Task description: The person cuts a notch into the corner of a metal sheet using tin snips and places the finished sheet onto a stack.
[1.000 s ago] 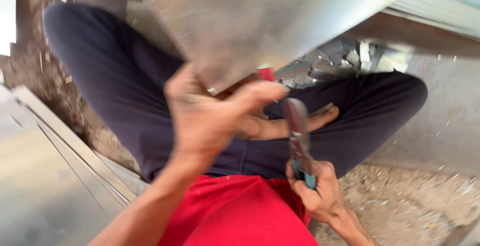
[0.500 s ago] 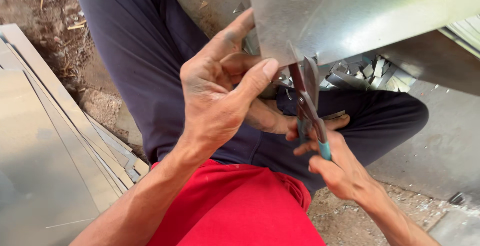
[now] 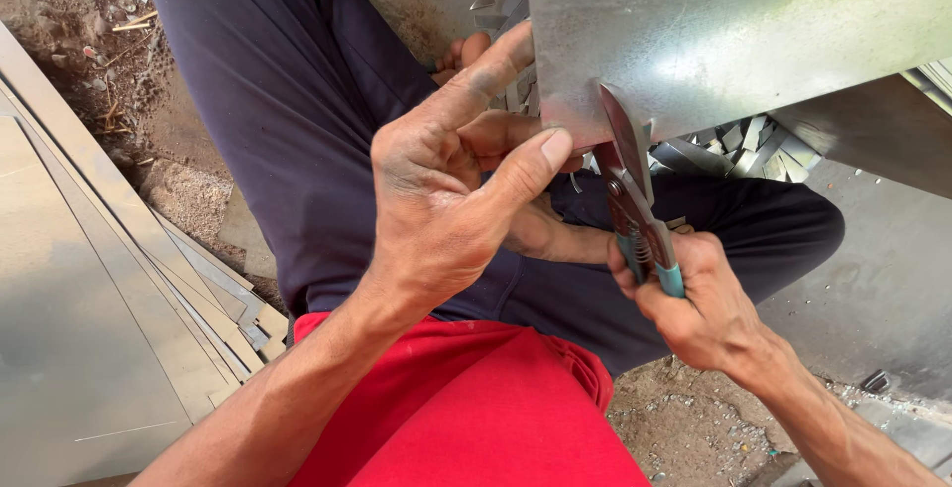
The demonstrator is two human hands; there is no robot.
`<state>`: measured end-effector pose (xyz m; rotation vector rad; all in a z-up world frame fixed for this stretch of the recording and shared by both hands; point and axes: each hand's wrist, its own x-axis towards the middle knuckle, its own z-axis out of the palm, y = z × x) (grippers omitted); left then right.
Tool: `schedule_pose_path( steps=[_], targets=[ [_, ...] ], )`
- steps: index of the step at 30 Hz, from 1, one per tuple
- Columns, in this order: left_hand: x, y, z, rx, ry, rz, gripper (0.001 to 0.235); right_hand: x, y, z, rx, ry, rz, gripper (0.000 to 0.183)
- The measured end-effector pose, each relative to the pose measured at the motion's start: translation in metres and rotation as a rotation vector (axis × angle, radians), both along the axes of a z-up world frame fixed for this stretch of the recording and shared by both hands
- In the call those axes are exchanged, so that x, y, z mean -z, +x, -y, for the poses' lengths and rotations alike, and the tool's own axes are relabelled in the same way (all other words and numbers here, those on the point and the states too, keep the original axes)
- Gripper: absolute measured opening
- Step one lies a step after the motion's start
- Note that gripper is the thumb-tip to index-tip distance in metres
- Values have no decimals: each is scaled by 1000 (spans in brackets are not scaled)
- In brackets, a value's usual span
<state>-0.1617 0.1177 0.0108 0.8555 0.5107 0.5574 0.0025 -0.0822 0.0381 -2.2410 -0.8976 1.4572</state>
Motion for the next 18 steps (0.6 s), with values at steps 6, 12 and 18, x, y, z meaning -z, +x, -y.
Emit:
schedule_pose_path(
  steps=[6,12,18],
  targets=[
    [9,3,0,43,41,-4,51,-4,-3,8,190,-43,-165,49],
    [14,33,28,54,68,55,50,-8,-74,13,494,126,-311,71],
    [9,36,27,96,135,-38,50,-7,-73,8,615,33,-232,58]
  ],
)
